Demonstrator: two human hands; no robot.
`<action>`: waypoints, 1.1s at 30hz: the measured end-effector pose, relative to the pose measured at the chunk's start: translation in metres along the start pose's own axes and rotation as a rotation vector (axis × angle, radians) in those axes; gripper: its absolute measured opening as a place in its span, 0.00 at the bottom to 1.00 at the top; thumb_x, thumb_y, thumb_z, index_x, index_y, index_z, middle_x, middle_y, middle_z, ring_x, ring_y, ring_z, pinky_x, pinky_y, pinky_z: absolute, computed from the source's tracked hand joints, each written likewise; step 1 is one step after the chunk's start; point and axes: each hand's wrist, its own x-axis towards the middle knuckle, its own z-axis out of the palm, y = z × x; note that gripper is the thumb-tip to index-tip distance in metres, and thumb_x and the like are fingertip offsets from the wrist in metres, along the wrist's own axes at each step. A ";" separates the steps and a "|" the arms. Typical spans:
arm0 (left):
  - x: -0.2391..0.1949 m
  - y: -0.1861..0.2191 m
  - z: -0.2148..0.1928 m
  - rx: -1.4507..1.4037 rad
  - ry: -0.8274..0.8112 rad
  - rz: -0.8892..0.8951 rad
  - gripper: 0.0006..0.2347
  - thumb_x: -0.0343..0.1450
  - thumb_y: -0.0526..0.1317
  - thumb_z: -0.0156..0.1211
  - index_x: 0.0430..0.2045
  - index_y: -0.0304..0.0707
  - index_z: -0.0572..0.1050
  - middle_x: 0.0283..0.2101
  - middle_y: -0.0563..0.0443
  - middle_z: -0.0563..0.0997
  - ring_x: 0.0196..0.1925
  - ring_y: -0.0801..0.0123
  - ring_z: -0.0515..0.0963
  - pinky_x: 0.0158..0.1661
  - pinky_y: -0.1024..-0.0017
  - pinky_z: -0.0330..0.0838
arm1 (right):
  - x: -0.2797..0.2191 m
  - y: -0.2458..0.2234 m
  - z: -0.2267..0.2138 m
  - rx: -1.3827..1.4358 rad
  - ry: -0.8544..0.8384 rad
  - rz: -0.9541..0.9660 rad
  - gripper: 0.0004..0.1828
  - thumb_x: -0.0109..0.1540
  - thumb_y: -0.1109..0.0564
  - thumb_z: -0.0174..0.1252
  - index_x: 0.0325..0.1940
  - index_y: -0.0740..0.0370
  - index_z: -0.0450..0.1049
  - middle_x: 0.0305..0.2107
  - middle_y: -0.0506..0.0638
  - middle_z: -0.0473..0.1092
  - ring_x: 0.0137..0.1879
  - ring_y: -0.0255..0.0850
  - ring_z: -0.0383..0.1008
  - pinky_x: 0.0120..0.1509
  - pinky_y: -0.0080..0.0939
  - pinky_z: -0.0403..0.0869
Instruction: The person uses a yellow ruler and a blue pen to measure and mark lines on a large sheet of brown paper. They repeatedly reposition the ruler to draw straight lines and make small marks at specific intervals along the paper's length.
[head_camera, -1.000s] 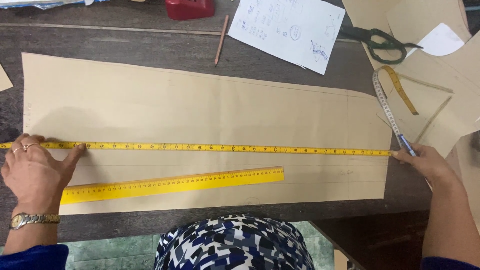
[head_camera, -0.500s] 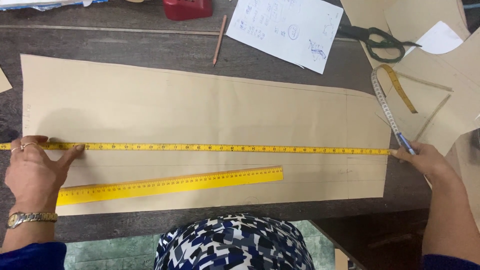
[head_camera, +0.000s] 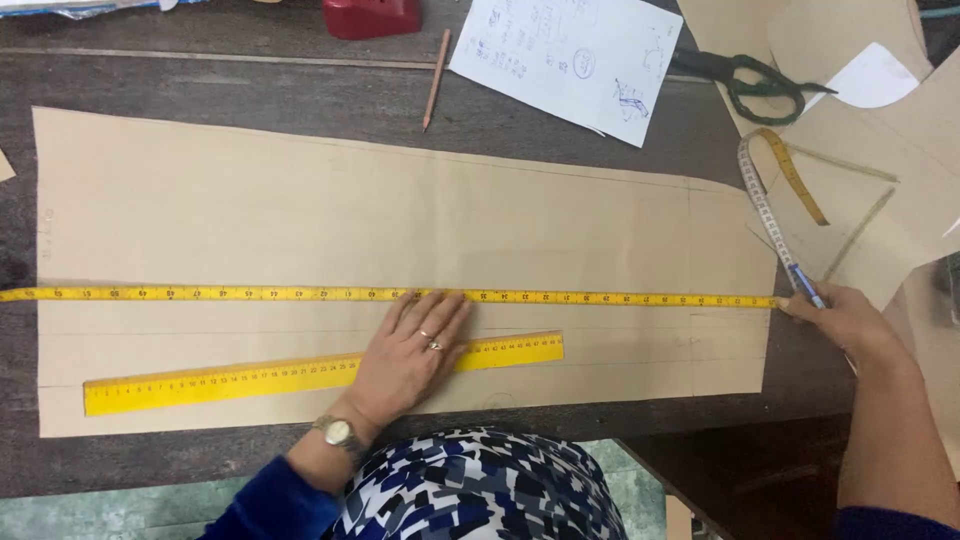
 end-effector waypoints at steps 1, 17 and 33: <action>0.007 0.005 0.002 0.018 0.102 0.014 0.19 0.73 0.46 0.51 0.57 0.36 0.67 0.58 0.45 0.73 0.58 0.56 0.72 0.62 0.56 0.60 | -0.002 -0.001 0.000 0.014 0.000 -0.026 0.16 0.60 0.49 0.63 0.31 0.67 0.74 0.32 0.58 0.70 0.42 0.47 0.64 0.48 0.37 0.57; 0.006 0.008 0.013 0.112 0.072 0.008 0.17 0.73 0.45 0.48 0.51 0.33 0.72 0.54 0.44 0.76 0.55 0.55 0.74 0.59 0.57 0.62 | -0.061 -0.077 0.041 -0.040 0.748 -0.534 0.18 0.76 0.50 0.53 0.40 0.66 0.78 0.31 0.62 0.73 0.37 0.54 0.72 0.40 0.55 0.66; 0.000 0.010 0.027 0.076 0.076 -0.075 0.16 0.71 0.44 0.50 0.51 0.41 0.71 0.52 0.50 0.73 0.58 0.60 0.70 0.60 0.57 0.59 | -0.191 -0.252 0.199 0.331 -0.370 -0.982 0.11 0.64 0.51 0.54 0.41 0.61 0.76 0.29 0.55 0.74 0.40 0.47 0.77 0.46 0.45 0.77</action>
